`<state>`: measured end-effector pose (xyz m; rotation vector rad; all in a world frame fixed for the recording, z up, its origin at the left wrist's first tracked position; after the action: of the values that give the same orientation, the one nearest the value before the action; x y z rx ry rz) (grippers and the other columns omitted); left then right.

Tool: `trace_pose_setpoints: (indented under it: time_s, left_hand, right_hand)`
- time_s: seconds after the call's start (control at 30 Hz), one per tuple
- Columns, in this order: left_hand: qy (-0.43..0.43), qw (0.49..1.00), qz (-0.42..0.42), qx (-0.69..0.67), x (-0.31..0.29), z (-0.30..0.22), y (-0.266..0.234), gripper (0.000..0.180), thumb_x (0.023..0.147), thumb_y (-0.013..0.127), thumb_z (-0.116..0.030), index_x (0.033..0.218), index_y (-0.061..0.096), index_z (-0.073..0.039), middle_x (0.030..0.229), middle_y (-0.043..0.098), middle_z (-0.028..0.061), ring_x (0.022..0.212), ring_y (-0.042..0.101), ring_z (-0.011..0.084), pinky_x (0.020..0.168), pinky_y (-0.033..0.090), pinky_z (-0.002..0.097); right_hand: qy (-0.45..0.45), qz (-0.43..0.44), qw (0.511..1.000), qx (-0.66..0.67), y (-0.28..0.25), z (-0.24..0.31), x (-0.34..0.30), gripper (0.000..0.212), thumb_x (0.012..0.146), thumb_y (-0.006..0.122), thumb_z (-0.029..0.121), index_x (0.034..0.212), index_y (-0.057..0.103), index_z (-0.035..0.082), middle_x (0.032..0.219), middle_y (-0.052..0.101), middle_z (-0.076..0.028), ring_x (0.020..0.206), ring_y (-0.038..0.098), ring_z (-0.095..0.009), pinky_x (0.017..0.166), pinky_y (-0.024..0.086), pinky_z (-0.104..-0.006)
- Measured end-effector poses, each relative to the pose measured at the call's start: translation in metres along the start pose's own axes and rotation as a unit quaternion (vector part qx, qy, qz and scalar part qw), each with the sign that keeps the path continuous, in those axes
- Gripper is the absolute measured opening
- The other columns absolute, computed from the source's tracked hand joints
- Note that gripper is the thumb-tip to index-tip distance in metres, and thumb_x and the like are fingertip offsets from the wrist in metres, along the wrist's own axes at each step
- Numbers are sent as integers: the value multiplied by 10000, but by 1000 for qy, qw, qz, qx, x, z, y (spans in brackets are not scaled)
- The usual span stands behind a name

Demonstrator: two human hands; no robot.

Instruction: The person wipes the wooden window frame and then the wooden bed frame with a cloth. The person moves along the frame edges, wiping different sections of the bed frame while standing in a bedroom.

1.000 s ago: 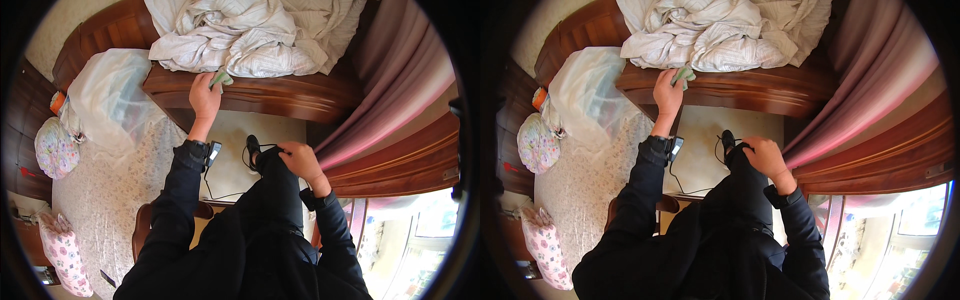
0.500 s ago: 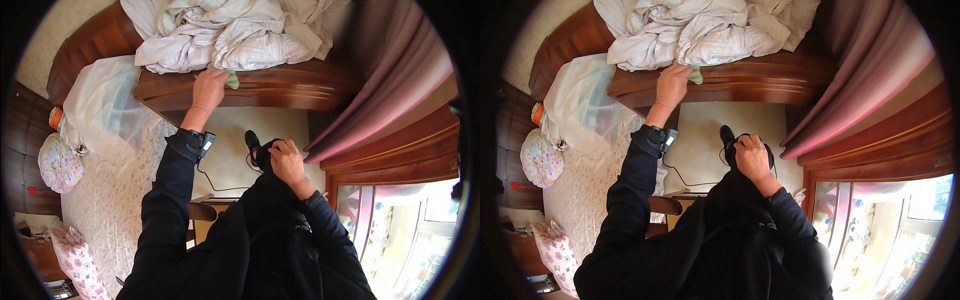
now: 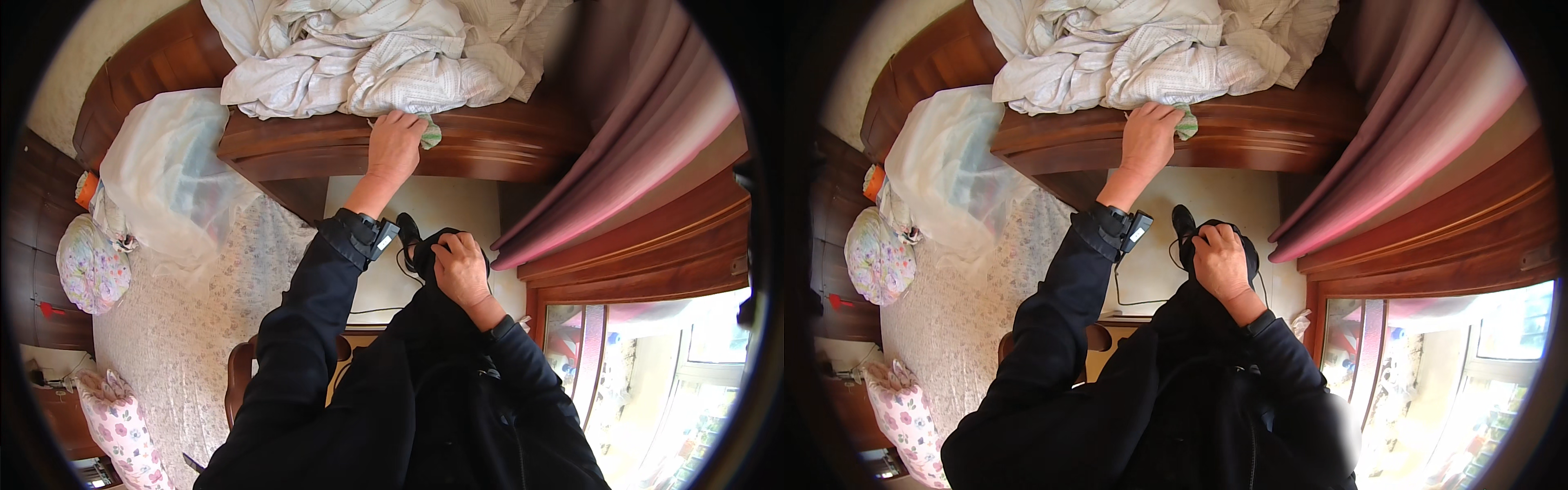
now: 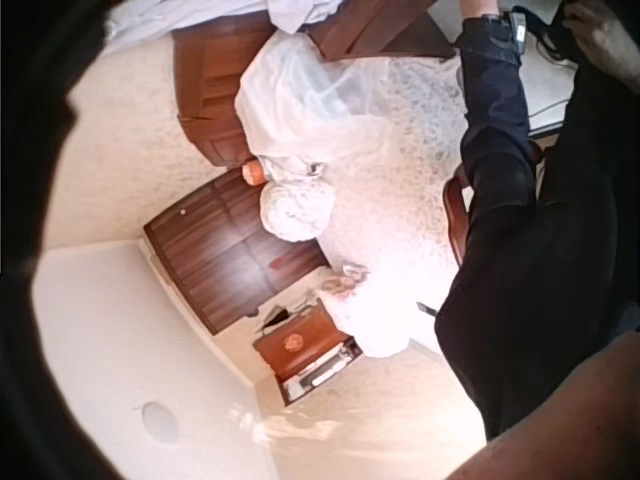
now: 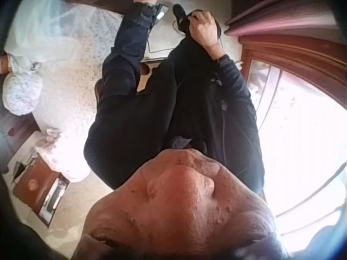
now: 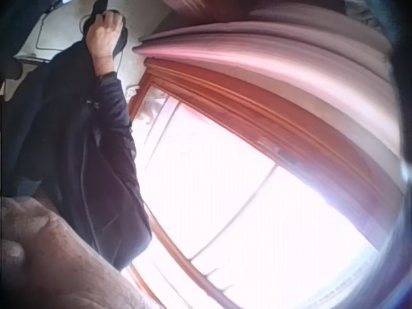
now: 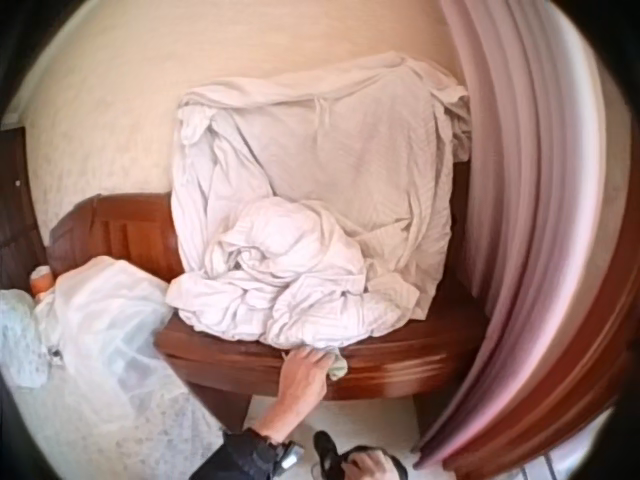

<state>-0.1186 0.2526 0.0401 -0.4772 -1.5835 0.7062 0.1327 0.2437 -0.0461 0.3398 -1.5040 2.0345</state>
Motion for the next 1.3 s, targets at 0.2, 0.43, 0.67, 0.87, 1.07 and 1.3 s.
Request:
trace_pose_setpoints:
  time_s: [0.2, 0.43, 0.67, 0.87, 1.07, 1.3]
  left_hand:
    - [-5, 1000, 21, 16, -22, 41, -18, 300, 792, 672, -6, 1067, 761, -85, 1047, 736, 43, 1035, 661, 275, 875, 520, 419]
    - [-151, 970, 26, 187, -69, 172, -86, 274, 793, 673, -10, 1024, 778, -112, 1005, 768, 71, 1001, 695, 321, 847, 551, 467]
    - [-120, 988, 26, 96, -59, 118, -70, 321, 794, 649, 34, 1076, 778, -50, 1093, 768, 130, 1052, 692, 364, 894, 559, 477]
    - [-68, 995, 25, 71, -74, 133, -81, 344, 779, 645, 45, 1086, 766, -52, 1112, 765, 101, 1081, 689, 326, 906, 556, 444]
    - [-254, 945, 18, 205, -105, 242, -125, 289, 792, 680, -11, 1036, 793, -116, 1065, 782, 65, 1028, 710, 327, 894, 567, 467]
    - [-149, 982, -23, 110, -115, 204, -107, 325, 777, 640, 58, 1053, 772, -51, 1115, 770, 118, 1089, 699, 347, 946, 559, 456]
  right_hand:
    - [16, -7, 1000, -10, -6, -4, -6, 212, 789, 743, 65, 998, 777, 77, 1093, 666, -46, 1050, 613, -302, 892, 542, -441]
    - [14, -33, 999, -7, -2, -6, -7, 191, 784, 737, 81, 972, 764, 73, 1077, 662, -37, 1027, 606, -280, 883, 528, -419]
    - [5, -40, 999, 16, 7, 0, 3, 141, 769, 731, 72, 907, 757, 80, 1014, 679, -40, 988, 624, -288, 840, 539, -430]
    - [-5, -35, 999, 8, 1, -1, 2, 195, 770, 729, 54, 961, 767, 66, 1023, 684, -45, 983, 630, -304, 822, 530, -449]
    - [15, -27, 1000, 5, -1, -2, 1, 191, 773, 727, 52, 959, 769, 62, 1026, 685, -44, 974, 632, -304, 820, 529, -446]
    - [4, -28, 1000, 11, 12, 5, 10, 191, 770, 728, 50, 956, 771, 64, 1029, 688, -45, 966, 635, -304, 817, 528, -448]
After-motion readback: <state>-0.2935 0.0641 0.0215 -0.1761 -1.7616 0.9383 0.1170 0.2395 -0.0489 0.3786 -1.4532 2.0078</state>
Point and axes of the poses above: each hand's wrist, its own x-axis towards the middle knuckle, its own y-axis out of the palm, z = x × y, the point moved 3 cm from there along x, towards the middle knuckle
